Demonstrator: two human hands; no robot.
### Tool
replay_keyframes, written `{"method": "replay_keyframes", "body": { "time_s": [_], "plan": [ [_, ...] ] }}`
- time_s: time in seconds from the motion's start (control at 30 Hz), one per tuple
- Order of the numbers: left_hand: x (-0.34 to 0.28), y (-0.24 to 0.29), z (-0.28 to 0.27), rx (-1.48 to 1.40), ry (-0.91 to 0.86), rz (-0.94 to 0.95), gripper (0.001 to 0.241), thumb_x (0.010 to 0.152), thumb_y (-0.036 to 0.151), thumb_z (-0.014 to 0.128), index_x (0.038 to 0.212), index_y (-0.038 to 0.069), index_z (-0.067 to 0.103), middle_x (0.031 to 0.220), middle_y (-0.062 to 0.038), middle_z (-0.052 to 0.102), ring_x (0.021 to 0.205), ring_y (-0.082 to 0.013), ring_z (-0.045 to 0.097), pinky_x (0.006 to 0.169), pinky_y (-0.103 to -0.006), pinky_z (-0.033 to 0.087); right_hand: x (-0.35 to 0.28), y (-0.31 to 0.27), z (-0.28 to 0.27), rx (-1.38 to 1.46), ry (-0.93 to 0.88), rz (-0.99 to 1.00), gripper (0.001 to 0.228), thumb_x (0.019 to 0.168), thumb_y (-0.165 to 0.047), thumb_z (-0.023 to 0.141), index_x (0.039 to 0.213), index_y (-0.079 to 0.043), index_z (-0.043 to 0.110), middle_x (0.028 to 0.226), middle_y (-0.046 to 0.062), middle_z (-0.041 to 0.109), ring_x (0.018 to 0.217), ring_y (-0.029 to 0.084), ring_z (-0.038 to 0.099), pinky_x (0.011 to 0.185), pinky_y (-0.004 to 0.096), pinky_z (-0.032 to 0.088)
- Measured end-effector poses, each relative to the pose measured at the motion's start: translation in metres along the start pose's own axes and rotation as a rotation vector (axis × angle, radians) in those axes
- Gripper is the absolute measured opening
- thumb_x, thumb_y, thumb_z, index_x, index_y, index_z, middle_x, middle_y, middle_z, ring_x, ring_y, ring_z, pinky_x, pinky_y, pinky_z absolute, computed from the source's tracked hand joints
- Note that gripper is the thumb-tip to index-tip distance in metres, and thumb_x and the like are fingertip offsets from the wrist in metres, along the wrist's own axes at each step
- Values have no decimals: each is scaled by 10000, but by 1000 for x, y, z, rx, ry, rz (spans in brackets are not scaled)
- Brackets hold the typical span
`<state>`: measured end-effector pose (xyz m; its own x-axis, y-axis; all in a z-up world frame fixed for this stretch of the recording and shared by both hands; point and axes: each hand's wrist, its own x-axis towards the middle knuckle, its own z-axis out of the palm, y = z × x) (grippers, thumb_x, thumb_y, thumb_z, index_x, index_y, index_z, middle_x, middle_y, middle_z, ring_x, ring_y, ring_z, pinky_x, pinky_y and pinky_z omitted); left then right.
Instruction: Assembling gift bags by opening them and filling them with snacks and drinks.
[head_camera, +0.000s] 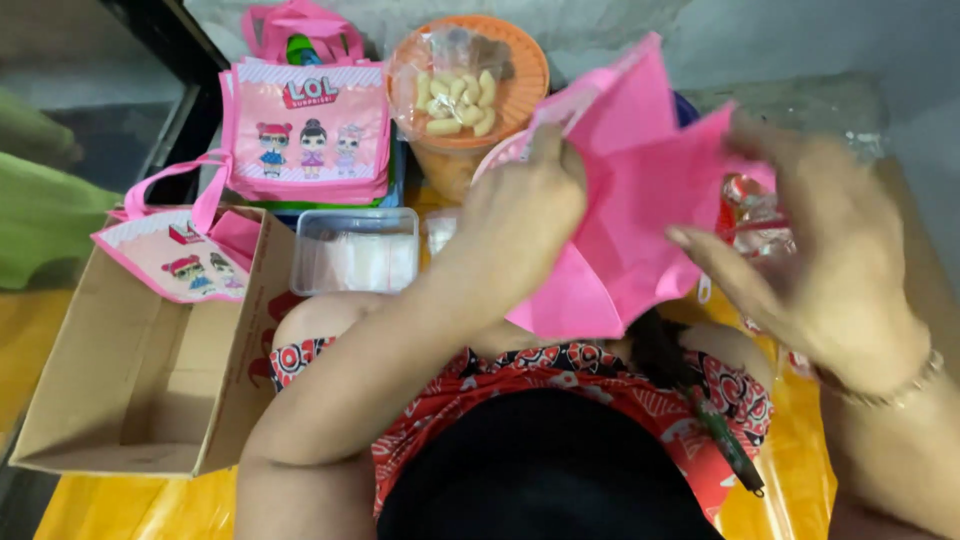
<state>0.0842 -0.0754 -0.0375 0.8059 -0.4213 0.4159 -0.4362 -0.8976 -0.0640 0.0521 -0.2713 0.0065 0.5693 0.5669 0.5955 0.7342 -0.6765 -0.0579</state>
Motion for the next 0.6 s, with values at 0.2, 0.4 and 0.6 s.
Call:
{"method": "replay_keyframes", "body": {
  "time_s": [0.2, 0.4, 0.6],
  "plan": [
    [-22, 11, -34, 177, 170, 128, 323, 582, -44, 556, 901, 3, 550, 831, -82, 451, 352, -120, 478, 274, -273, 401, 41, 65, 59, -393, -520, 500, 379, 887, -402, 583, 795, -43, 508, 657, 87, 562, 555, 253, 569, 522, 354, 506],
    [-46, -1, -38, 237, 78, 204, 371, 603, -24, 531, 972, -2, 513, 855, -102, 484, 374, -100, 501, 279, -222, 398, 14, 158, 89, -549, -76, 393, 140, 716, -303, 607, 846, -275, 649, 703, 4, 636, 601, 271, 620, 508, 352, 484],
    [-46, 12, -23, 209, 75, 82, 171, 659, 105, 532, 824, 129, 571, 941, -140, 494, 357, -149, 512, 285, -272, 403, 16, 137, 85, -523, -5, 382, 155, 749, -311, 584, 874, -248, 651, 627, 41, 596, 532, 315, 578, 429, 396, 426]
  ]
}}
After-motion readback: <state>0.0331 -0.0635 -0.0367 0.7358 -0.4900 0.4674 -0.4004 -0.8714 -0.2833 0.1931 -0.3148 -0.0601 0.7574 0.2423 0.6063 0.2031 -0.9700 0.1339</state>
